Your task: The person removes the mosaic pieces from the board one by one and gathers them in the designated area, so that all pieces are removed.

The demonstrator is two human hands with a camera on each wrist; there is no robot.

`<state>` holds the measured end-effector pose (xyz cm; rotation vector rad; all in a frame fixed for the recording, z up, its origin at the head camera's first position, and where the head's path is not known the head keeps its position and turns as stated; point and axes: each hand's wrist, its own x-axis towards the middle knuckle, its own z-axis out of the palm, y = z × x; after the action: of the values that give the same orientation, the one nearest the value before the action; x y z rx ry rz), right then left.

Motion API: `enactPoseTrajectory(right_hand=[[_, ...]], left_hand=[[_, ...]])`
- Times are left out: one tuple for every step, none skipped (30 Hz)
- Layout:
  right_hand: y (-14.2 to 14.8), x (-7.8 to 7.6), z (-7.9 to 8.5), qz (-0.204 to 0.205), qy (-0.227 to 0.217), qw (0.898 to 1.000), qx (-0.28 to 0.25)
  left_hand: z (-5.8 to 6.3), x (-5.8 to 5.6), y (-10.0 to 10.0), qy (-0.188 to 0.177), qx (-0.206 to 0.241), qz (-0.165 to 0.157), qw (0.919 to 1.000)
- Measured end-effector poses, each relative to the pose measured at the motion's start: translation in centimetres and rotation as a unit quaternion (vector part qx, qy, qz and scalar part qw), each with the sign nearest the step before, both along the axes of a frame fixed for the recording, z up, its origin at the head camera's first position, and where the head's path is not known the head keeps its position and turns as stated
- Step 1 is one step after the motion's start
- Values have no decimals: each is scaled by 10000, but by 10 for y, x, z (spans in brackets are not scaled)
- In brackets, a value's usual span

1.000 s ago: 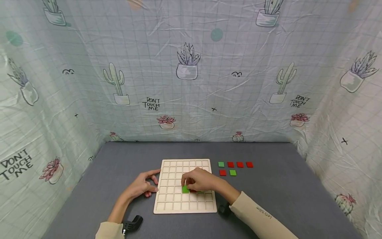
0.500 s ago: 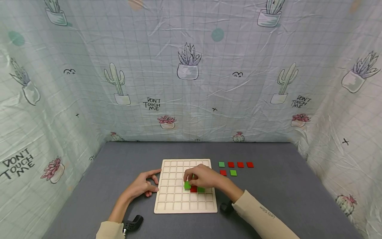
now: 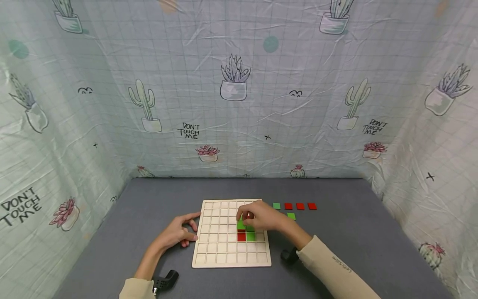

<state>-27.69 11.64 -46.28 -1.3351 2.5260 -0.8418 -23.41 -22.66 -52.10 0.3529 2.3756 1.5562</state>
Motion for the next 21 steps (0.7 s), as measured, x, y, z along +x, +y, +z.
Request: enactPoseTrajectory(right_hand=[[1,0,0,7,29,10000,-17],[3,-1,0,-1,49,10000,-18],[4,-1,0,-8,60,10000,-25],[6,-2,-1,3,54,10000,-52],[8,-2,-1,0,44,10000,-67],[9,-3,-1,-2,29,10000,-86],[11,-3,0,-6,6,9999,-113],[13,-3,0,-27,-7,9999,-119],[15,-4,0,-43,-3,9999,-129],[17,-4,0,-71,-8,9999,-131],[19,-4,0,-102,-15,9999,-125],[21,-4,1,-138,-29,9998,-119],[22,-4,1,-173,-56,9998,-116],[24,-4,1,-215,-69,9997,-102],[26,-4,1,-256,-89,9996,-98],[28,-4,2,-281,-111,9995,-103],[30,-5,2,-306,-130,9994,-113],[32,-5,2,-330,-138,9993,-130],[34,-5,2,-346,-137,9992,-150],[35,-6,2,-361,-116,9991,-170],[37,-6,2,-374,-110,9991,-190]], left_hand=[[0,0,0,5,-2,6,10000],[0,0,0,8,-11,14,10000],[-1,0,0,10,-21,22,10000],[-1,0,0,4,-25,30,10000],[-1,0,0,-4,-27,39,10000],[-1,0,0,-9,-28,48,10000],[-1,-1,0,-17,-26,53,10000],[-2,-1,0,-22,-26,51,10000],[-2,0,0,-28,-21,52,10000],[-2,0,0,-30,-13,52,10000],[-2,0,0,-28,-13,49,10000],[-2,0,0,-25,-13,47,10000],[-2,0,0,-24,-11,43,10000],[-2,0,0,-19,-11,43,10000],[-2,0,0,-15,-9,43,10000],[-2,0,0,-10,-10,41,10000],[-2,0,0,-10,-11,39,10000],[-2,0,0,-5,-11,40,10000],[-1,0,0,-6,-9,39,10000],[-1,0,0,-5,-9,39,10000],[-1,0,0,-7,-10,40,10000]])
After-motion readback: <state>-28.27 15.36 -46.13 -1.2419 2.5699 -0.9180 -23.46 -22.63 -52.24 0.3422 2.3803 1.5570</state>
